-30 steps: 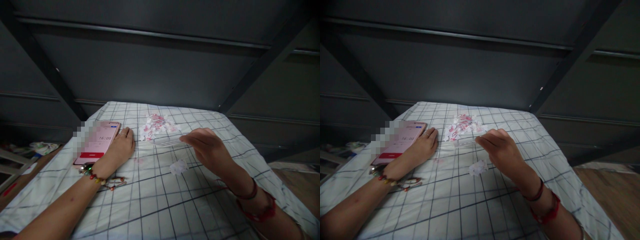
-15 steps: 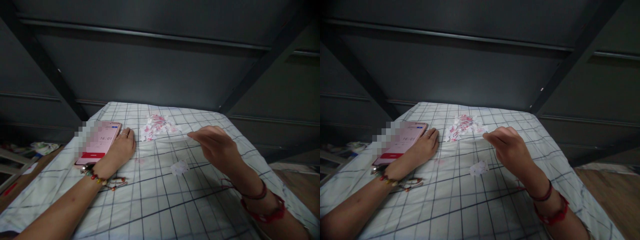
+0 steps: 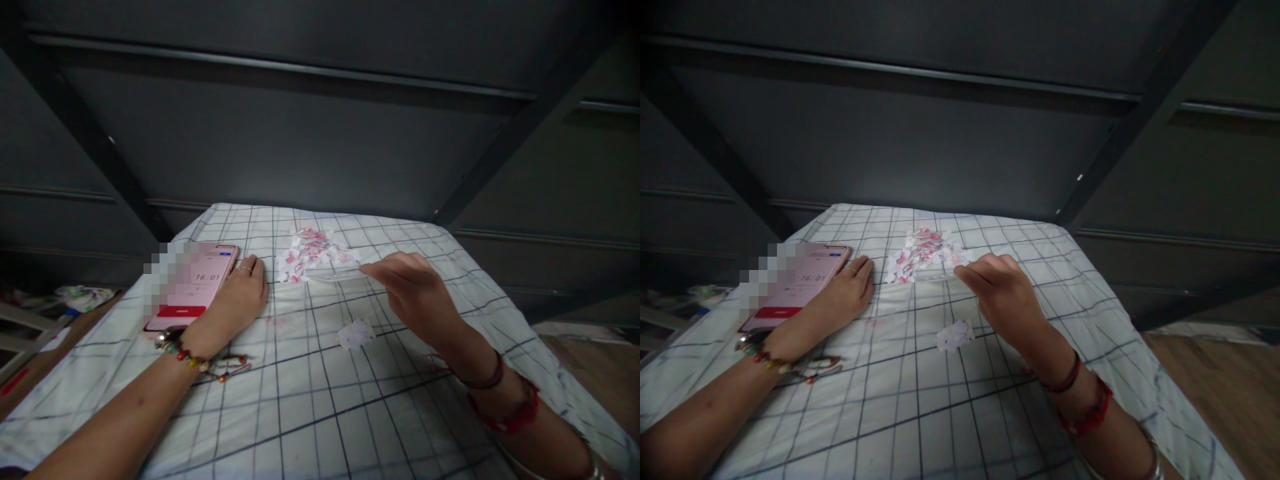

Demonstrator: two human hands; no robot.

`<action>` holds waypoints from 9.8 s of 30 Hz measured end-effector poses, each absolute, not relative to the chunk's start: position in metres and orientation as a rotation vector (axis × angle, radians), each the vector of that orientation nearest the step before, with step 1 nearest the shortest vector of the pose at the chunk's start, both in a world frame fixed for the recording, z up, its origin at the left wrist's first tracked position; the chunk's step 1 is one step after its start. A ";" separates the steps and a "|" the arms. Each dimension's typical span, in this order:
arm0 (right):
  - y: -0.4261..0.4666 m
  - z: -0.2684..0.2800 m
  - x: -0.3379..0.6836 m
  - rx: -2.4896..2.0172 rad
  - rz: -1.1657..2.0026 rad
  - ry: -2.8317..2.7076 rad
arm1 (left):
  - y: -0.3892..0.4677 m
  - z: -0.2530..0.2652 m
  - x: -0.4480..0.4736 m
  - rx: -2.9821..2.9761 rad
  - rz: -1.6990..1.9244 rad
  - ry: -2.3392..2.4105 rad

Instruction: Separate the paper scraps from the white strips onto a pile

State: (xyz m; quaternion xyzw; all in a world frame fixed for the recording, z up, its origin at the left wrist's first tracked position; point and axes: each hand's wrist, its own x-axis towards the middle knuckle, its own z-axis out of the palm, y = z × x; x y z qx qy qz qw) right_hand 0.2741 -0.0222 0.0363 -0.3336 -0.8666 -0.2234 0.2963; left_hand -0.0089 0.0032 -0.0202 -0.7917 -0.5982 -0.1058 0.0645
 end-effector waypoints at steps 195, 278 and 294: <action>-0.028 0.042 0.264 -0.714 -0.673 -2.335 | 0.004 -0.021 -0.009 -2.375 -0.242 -1.795; -0.022 0.047 0.302 -0.877 -0.444 -2.252 | 0.008 -0.023 -0.011 -2.446 -0.339 -1.722; -0.033 0.066 0.326 -0.814 -0.281 -2.375 | 0.008 -0.020 -0.008 -2.444 -0.227 -1.798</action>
